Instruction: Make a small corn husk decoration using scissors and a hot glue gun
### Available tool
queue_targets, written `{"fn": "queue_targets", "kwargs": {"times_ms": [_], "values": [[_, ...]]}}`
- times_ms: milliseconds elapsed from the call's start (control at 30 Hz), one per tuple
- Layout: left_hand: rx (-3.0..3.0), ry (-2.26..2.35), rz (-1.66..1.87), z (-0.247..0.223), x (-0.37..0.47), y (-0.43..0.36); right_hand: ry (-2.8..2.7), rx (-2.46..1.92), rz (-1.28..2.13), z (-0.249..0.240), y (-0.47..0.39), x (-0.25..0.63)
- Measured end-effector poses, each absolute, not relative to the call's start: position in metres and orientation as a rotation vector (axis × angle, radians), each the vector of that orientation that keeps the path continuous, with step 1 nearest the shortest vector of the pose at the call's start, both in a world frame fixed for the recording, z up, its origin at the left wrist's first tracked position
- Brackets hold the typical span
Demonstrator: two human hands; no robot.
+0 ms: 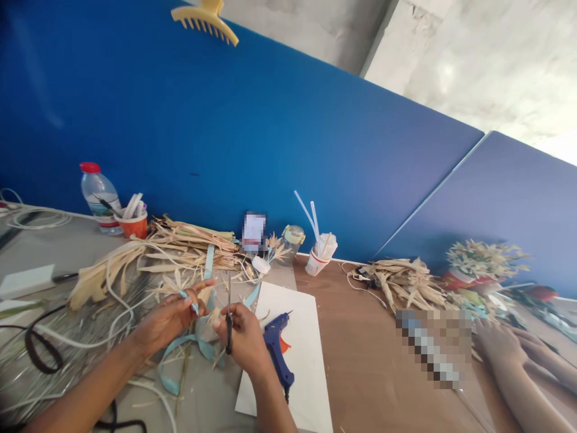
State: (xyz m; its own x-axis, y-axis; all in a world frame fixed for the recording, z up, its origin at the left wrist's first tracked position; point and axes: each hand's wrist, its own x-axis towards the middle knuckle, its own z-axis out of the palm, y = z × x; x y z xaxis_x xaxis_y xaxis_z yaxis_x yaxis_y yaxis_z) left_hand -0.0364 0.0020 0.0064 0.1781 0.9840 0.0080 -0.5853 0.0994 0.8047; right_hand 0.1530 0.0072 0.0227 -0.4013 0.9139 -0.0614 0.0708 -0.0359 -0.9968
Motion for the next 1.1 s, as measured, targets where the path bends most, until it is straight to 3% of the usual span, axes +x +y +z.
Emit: {"fn": "queue_targets", "kwargs": {"times_ms": [267, 533, 767, 1100], "values": [[0.795, 0.583, 1.406, 0.009, -0.044, 0.003, -1.832, -1.400, 0.970, 0.015, 0.004, 0.145], [0.726, 0.616, 1.383, 0.009, -0.040, 0.003, -1.905, -1.600, 0.973, 0.013, -0.003, 0.136], [0.677, 0.659, 1.411, 0.006, -0.038, 0.006, -2.072, -1.687, 0.670, 0.014, -0.006, 0.136], [0.664, 0.677, 1.386, 0.000, -0.037, 0.009, -2.190, -1.814, 0.543, 0.012, -0.007, 0.130]]}}
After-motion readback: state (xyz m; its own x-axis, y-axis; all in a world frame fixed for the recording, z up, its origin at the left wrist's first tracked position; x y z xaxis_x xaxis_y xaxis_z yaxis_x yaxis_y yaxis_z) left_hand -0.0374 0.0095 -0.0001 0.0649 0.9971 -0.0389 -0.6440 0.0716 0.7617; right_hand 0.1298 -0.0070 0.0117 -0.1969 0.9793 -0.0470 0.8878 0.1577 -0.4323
